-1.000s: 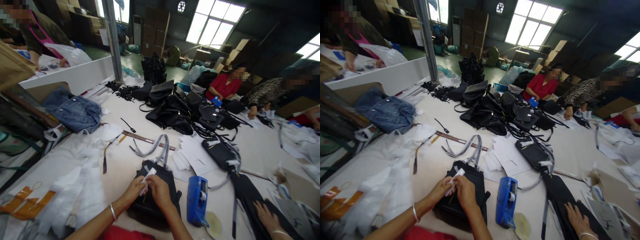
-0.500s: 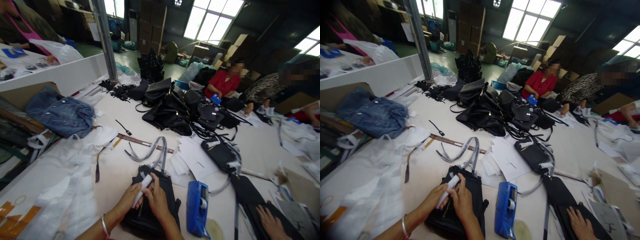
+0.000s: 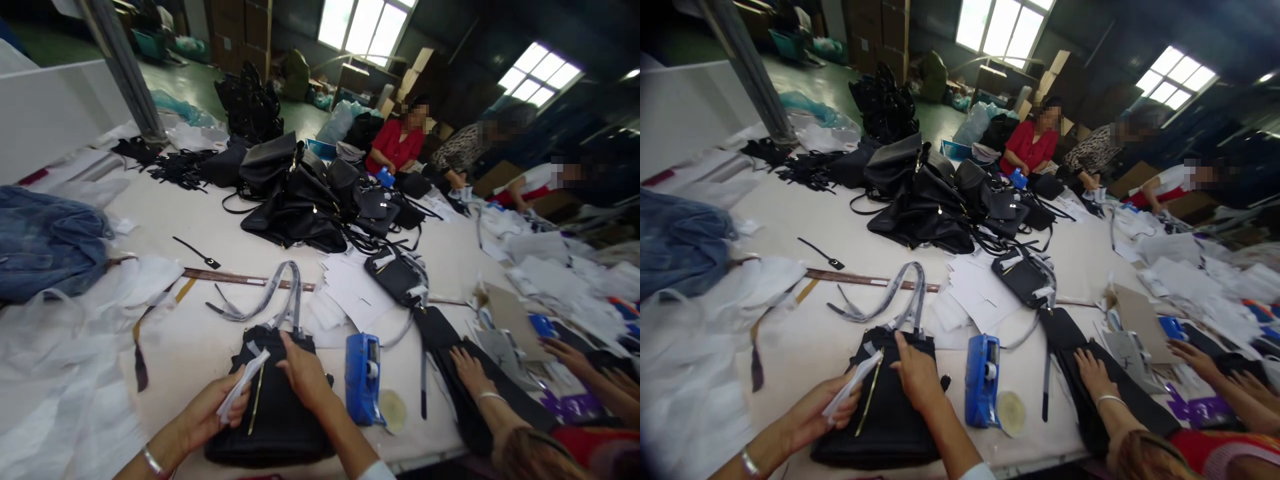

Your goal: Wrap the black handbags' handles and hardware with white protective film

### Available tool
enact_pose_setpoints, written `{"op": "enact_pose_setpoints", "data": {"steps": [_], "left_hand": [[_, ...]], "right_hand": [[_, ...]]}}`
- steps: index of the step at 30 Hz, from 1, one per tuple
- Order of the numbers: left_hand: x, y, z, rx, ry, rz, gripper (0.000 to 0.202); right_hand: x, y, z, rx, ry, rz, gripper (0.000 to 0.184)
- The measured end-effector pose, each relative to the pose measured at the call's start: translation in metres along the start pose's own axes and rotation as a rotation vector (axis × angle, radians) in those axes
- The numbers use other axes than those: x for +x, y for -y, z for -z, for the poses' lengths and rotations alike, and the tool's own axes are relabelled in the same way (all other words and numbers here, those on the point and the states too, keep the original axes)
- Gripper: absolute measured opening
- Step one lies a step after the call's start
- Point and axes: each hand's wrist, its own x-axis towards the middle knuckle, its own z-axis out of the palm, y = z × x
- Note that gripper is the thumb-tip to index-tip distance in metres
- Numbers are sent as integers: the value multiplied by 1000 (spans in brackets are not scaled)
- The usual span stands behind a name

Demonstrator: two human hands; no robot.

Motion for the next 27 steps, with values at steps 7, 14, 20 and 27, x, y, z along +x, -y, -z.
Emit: {"op": "enact_pose_setpoints", "data": {"steps": [7,14,20,27], "left_hand": [[19,12,-4,524,-318,-184,53],[14,-16,-5,1702,-545,-445,35],[24,19,-84,1041,-379,-647,48],[49,82,-132,237,-206,-307,39]], "right_hand": [[-86,-37,15,-1,-180,-778,60],[-90,-23,1,404,-465,-699,55],[-85,8,16,774,-411,-563,47],[-122,-33,45,617,-193,-432,22]]}}
